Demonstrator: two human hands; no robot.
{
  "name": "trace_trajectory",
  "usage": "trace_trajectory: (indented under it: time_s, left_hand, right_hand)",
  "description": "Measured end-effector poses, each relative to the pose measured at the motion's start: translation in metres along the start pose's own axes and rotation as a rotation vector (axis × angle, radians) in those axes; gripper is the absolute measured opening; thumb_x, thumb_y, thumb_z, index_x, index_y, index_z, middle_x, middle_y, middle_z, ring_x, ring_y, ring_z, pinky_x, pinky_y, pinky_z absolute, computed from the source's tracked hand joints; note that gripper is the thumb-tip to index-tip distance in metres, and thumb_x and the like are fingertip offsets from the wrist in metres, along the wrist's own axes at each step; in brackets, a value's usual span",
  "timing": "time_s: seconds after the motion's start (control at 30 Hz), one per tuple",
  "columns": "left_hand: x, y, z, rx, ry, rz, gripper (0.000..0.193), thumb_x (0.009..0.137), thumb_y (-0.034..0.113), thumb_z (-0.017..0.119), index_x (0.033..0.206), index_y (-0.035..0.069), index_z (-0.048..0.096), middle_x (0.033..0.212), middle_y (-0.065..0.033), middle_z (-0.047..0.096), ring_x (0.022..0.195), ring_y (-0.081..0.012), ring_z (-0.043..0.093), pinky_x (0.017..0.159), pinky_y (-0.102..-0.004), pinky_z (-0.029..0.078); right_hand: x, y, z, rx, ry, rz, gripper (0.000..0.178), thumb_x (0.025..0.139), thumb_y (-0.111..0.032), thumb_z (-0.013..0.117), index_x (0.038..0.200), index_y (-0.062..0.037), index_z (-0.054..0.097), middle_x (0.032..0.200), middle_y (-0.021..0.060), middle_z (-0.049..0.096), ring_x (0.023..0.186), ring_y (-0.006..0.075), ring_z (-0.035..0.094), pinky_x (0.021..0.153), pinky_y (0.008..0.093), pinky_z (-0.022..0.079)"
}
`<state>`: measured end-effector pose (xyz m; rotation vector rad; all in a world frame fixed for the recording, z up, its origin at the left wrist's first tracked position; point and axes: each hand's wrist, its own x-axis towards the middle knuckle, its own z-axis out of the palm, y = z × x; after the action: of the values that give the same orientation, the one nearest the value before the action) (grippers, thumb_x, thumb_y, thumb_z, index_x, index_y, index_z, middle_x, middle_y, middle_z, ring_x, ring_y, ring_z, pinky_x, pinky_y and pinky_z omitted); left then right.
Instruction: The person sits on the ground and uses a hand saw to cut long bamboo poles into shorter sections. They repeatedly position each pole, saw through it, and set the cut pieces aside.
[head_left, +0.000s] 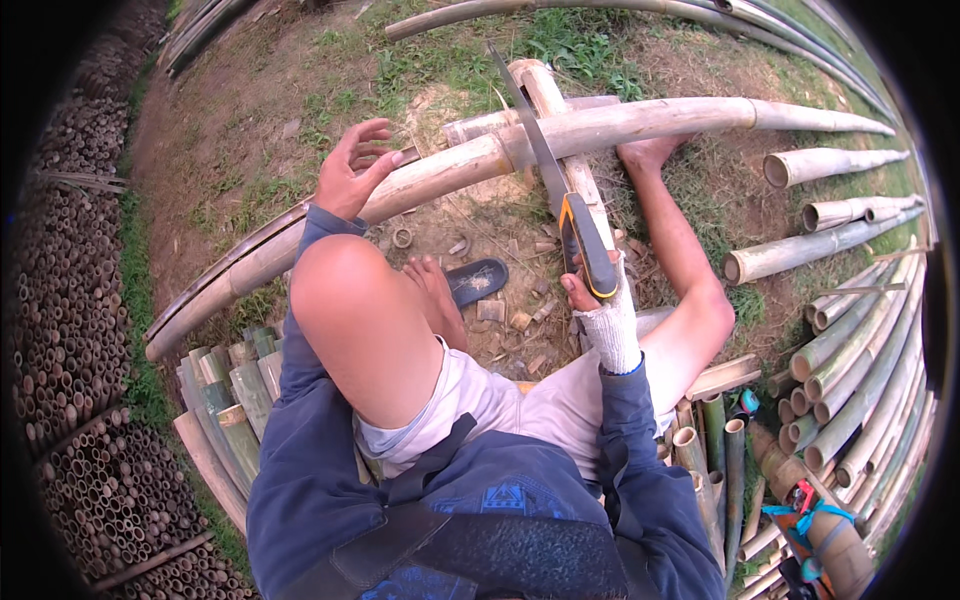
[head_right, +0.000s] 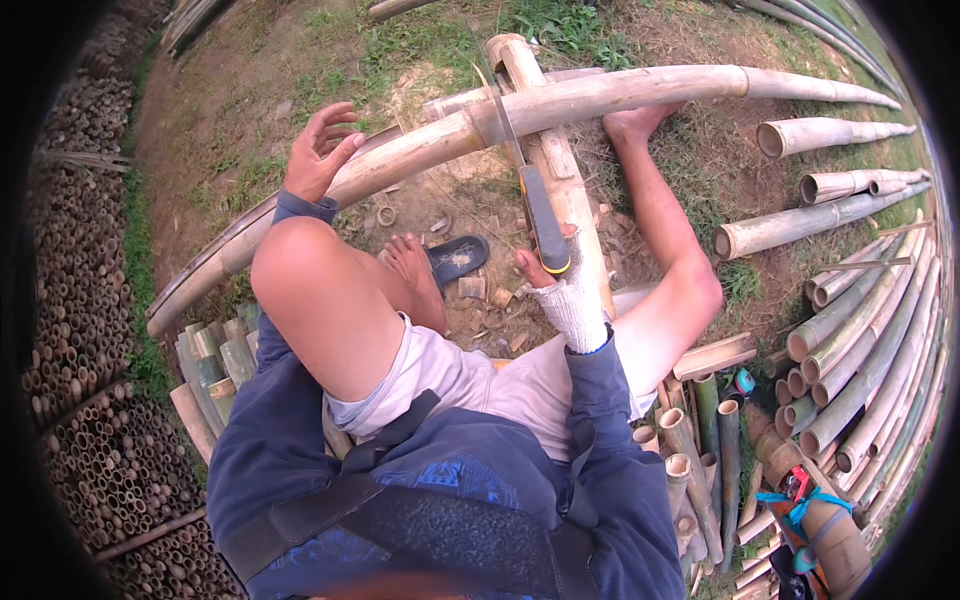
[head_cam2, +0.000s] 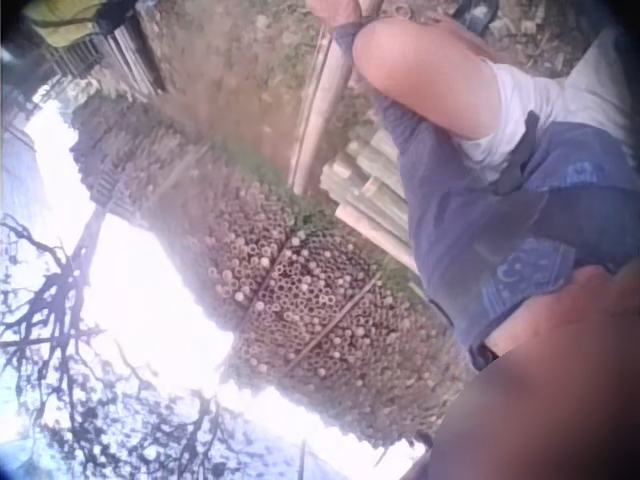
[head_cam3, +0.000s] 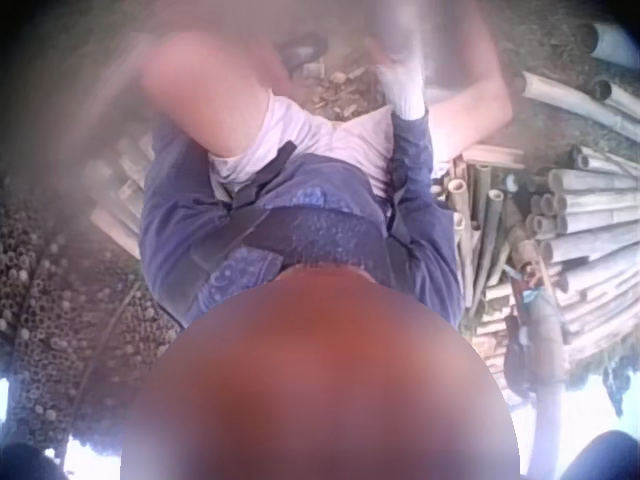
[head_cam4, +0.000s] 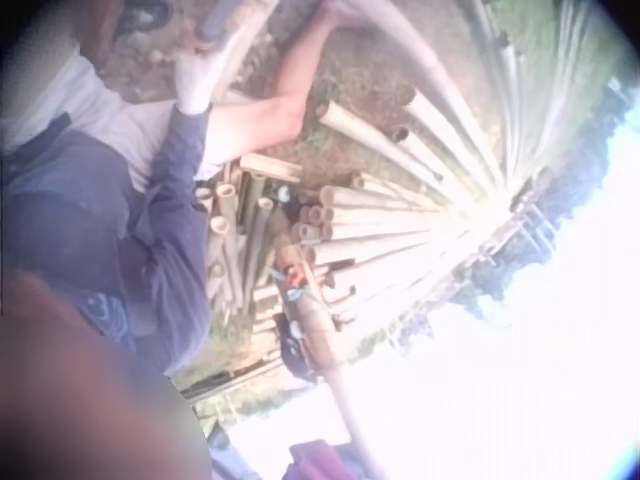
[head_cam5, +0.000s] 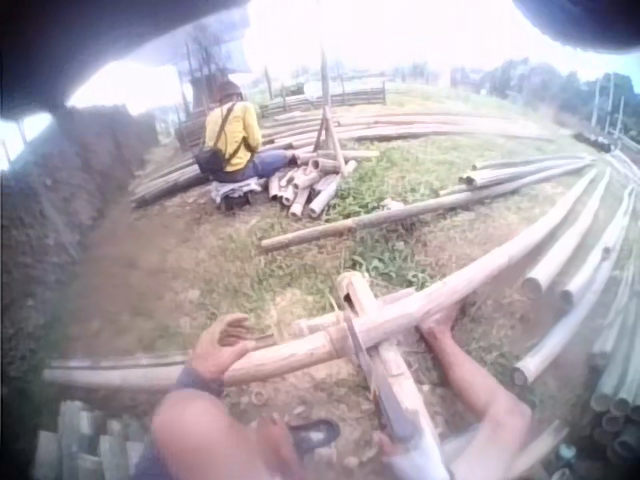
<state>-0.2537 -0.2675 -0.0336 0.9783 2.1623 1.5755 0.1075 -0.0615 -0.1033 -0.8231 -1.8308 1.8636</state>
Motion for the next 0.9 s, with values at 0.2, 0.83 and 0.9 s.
trace_trajectory:
  time_s: [0.2, 0.83, 0.9]
  left_hand:
    - [0.095, 0.117, 0.006, 0.782, -0.773, 0.133, 0.085, 0.087, 0.053, 0.087, 0.151, 0.006, 0.056, 0.126, -0.0162, 0.073, 0.119, -0.0279, 0.069, 0.105, -0.0409, 0.056]
    - [0.056, -0.057, 0.13, 1.131, -0.294, -0.083, 0.093, 0.072, 0.056, 0.093, 0.147, 0.017, 0.053, 0.124, -0.0166, 0.073, 0.114, -0.0388, 0.072, 0.097, -0.0507, 0.058]
    - [0.059, -0.056, 0.13, 1.131, -0.309, -0.092, 0.094, 0.072, 0.055, 0.093, 0.148, 0.017, 0.053, 0.126, -0.016, 0.073, 0.114, -0.0382, 0.073, 0.097, -0.0504, 0.059]
  right_hand:
    - [-0.01, -0.016, -0.003, 0.058, 0.005, 0.007, 0.039, 0.094, -0.009, 0.084, 0.125, -0.0052, 0.06, 0.103, 0.0017, 0.064, 0.092, 0.0097, 0.06, 0.08, 0.0273, 0.051]
    - [-0.05, -0.027, -0.008, -0.121, -0.008, -0.042, 0.058, 0.094, 0.002, 0.069, 0.148, -0.001, 0.048, 0.132, 0.0123, 0.058, 0.109, 0.0176, 0.057, 0.099, 0.0345, 0.048]
    - [-0.083, -0.022, -0.025, -0.258, 0.007, -0.043, 0.058, 0.093, 0.001, 0.07, 0.147, -0.0003, 0.048, 0.13, 0.0124, 0.058, 0.109, 0.0188, 0.057, 0.101, 0.0356, 0.047]
